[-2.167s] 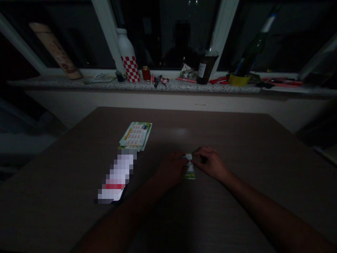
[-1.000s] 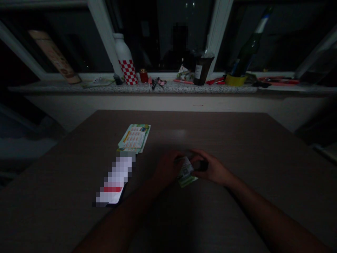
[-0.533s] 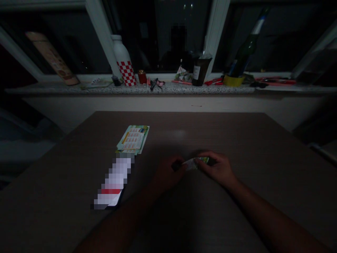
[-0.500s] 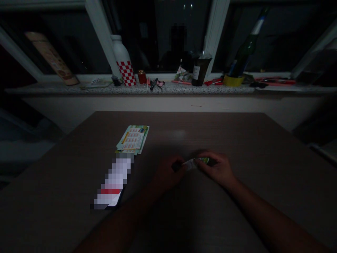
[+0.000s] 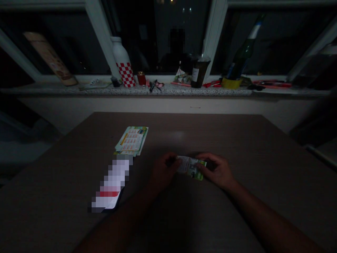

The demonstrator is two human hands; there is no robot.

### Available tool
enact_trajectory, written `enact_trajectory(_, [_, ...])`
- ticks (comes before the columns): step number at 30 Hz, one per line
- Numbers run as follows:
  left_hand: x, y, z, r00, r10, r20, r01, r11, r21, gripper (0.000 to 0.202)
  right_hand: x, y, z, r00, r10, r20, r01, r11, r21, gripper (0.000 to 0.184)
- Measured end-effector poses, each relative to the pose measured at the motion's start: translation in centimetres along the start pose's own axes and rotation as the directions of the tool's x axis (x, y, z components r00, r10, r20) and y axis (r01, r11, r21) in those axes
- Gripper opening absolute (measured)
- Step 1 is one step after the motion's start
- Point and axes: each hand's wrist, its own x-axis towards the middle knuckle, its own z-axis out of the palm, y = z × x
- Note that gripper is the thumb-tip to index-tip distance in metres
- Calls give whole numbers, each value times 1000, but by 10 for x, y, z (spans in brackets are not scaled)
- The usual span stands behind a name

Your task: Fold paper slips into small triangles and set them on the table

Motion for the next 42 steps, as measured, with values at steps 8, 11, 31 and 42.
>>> enact_trajectory(8, [6, -3, 2, 960, -177, 216, 262, 839, -476, 19, -3, 0, -2, 947, 39, 319, -202, 844, 497, 40])
enact_trajectory(11, [5, -2, 3, 947, -177, 269, 281, 860, -426, 19, -3, -3, 1, 919, 6, 393, -203, 863, 462, 33])
enact_trajectory(31, [-7, 10, 4, 961, 3, 277, 16, 998, -67, 25, 3, -8, 8, 959, -22, 281, -61, 958, 280, 19])
enact_trajectory(42, [-11, 10, 4, 959, 28, 283, -25, 1000, -13, 20, -2, -6, 7, 988, -17, 154, 12, 999, 36, 22])
